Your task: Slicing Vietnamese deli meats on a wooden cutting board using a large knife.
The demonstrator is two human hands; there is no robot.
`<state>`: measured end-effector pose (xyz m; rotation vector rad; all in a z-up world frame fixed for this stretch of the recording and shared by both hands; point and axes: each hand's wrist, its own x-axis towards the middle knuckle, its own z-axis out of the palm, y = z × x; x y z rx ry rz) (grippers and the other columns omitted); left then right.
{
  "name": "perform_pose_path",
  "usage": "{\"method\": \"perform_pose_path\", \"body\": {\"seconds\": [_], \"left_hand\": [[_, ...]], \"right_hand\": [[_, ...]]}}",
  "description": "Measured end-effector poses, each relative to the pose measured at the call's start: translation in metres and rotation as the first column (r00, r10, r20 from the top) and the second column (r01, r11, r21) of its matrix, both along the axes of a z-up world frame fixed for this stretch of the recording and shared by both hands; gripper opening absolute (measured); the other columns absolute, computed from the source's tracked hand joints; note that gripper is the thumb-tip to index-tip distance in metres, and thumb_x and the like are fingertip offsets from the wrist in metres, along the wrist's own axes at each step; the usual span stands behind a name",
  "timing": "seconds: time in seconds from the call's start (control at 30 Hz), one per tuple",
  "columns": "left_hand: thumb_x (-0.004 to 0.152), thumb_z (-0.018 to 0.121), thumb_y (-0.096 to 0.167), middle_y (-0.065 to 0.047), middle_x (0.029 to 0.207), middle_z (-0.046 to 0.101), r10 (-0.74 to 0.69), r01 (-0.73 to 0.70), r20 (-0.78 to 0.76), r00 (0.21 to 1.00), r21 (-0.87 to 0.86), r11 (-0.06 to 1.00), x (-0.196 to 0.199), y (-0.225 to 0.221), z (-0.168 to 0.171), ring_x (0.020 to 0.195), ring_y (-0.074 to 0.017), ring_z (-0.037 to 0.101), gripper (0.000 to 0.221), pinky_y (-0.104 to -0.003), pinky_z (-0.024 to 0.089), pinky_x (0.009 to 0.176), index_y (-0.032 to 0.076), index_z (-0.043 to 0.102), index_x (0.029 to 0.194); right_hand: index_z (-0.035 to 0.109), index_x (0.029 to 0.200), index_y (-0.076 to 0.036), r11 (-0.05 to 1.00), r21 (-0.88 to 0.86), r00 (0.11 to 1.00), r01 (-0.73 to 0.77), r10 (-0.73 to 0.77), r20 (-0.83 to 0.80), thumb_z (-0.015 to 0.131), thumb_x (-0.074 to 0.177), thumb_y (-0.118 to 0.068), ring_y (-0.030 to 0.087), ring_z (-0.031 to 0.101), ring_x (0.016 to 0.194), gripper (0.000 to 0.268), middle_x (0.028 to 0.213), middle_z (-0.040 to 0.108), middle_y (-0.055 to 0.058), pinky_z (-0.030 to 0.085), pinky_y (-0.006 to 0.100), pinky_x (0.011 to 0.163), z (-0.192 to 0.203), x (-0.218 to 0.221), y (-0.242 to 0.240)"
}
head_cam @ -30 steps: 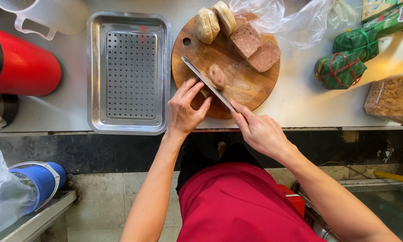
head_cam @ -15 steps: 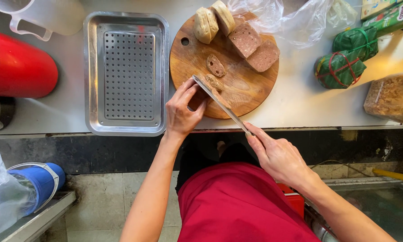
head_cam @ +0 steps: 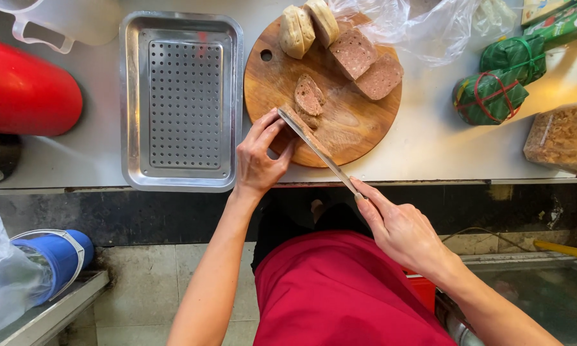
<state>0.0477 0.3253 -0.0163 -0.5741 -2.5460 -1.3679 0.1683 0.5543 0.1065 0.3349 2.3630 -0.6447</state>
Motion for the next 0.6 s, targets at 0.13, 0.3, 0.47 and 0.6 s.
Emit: {"method": "perform_pose_path", "body": {"seconds": [0.13,0.3,0.47,0.6], "left_hand": [[0.084,0.086,0.015,-0.012,0.134,0.066,-0.010,0.010,0.009,1.000,0.010,1.000,-0.001,0.000,0.001,0.122,-0.0321,0.067,0.042,-0.039,0.056,0.103,0.007,0.070,0.122],[0.084,0.085,0.015,-0.014,0.132,0.065,-0.015,0.015,0.027,1.000,0.010,1.000,0.001,-0.001,0.004,0.118,-0.0339,0.067,0.042,-0.040,0.057,0.099,0.006,0.069,0.122],[0.086,0.084,0.013,-0.013,0.131,0.066,0.010,-0.010,-0.023,1.000,-0.002,1.000,0.002,0.000,0.002,0.119,-0.0334,0.067,0.040,-0.039,0.057,0.100,0.007,0.069,0.123],[0.087,0.083,0.012,-0.011,0.132,0.067,0.010,-0.010,0.000,1.000,0.043,0.999,0.005,0.001,0.006,0.119,-0.0312,0.069,0.039,-0.038,0.058,0.100,0.007,0.070,0.123]], "right_hand": [[0.046,0.150,-0.034,1.000,0.012,0.999,-0.017,0.017,-0.027,0.044,0.100,-0.040,0.047,0.067,0.067,0.051,0.067,0.068,0.026,0.053,0.058,0.068,-0.008,-0.008,0.000],[0.049,0.149,-0.023,0.986,-0.126,0.959,-0.114,0.076,-0.272,0.044,0.103,-0.038,0.050,0.066,0.075,0.049,0.086,0.071,0.028,0.051,0.059,0.071,-0.046,-0.055,-0.014],[0.049,0.150,-0.021,0.979,-0.189,0.944,-0.075,0.009,-0.329,0.042,0.106,-0.038,0.048,0.068,0.077,0.047,0.083,0.071,0.027,0.053,0.056,0.072,-0.043,-0.032,0.000],[0.046,0.152,-0.033,0.997,-0.072,0.999,0.021,-0.024,-0.037,0.041,0.101,-0.040,0.046,0.066,0.063,0.051,0.063,0.064,0.026,0.052,0.056,0.067,-0.001,-0.016,-0.012]]}}
